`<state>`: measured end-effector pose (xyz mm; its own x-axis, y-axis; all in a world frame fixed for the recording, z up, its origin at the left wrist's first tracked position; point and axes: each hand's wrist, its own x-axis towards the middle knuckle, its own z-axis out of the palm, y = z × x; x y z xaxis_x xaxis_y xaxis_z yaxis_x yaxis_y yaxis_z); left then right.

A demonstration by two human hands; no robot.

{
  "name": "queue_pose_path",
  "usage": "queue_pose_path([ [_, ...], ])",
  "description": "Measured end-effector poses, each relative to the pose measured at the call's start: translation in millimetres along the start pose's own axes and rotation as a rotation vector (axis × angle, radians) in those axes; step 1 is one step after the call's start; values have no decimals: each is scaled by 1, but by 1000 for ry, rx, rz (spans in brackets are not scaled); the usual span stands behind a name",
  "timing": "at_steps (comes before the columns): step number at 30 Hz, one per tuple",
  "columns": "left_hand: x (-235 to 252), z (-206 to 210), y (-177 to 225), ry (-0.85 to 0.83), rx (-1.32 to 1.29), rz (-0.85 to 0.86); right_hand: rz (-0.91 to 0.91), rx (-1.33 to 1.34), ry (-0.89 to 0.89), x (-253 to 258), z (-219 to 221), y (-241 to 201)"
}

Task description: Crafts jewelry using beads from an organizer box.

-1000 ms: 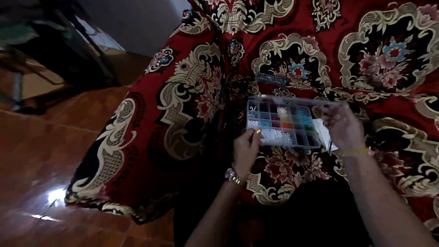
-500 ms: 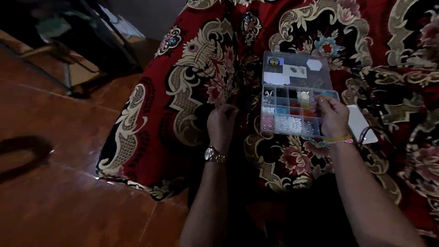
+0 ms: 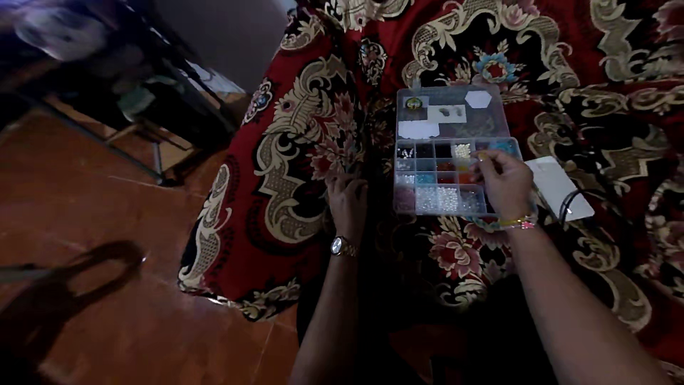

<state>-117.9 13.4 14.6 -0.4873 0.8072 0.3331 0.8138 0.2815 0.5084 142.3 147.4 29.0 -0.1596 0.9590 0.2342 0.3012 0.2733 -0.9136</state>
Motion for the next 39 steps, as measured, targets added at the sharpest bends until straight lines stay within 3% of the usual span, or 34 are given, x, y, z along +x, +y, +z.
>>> queue_pose_path([
  [4, 1, 3, 12, 6, 69, 28, 8, 23, -1, -1, -1, -1],
  [8, 27, -6, 28, -108, 138, 56, 12, 100, 17, -3, -2, -3],
  [13, 61, -11, 49, -322, 219, -34, 17, 165, 39, -1, -3, -5],
  [21, 80, 31, 51, -505, 439, -1, 60, 163, 2, 1, -8, -5],
  [24, 79, 33, 50, -502, 510, 28, 54, 164, -1, 3, -8, -4],
  [26, 79, 23, 55, -491, 475, 51, 58, 168, -6, 3, -8, -5],
  [30, 79, -5, 60, -418, 150, 29, 65, 153, -2, 4, -9, -8],
  [33, 83, -34, 67, -486, -53, 3, 49, 142, -8, 3, -9, -9],
  [39, 76, -81, 88, -404, -30, 224, -5, 208, -150, -3, -3, -12],
])
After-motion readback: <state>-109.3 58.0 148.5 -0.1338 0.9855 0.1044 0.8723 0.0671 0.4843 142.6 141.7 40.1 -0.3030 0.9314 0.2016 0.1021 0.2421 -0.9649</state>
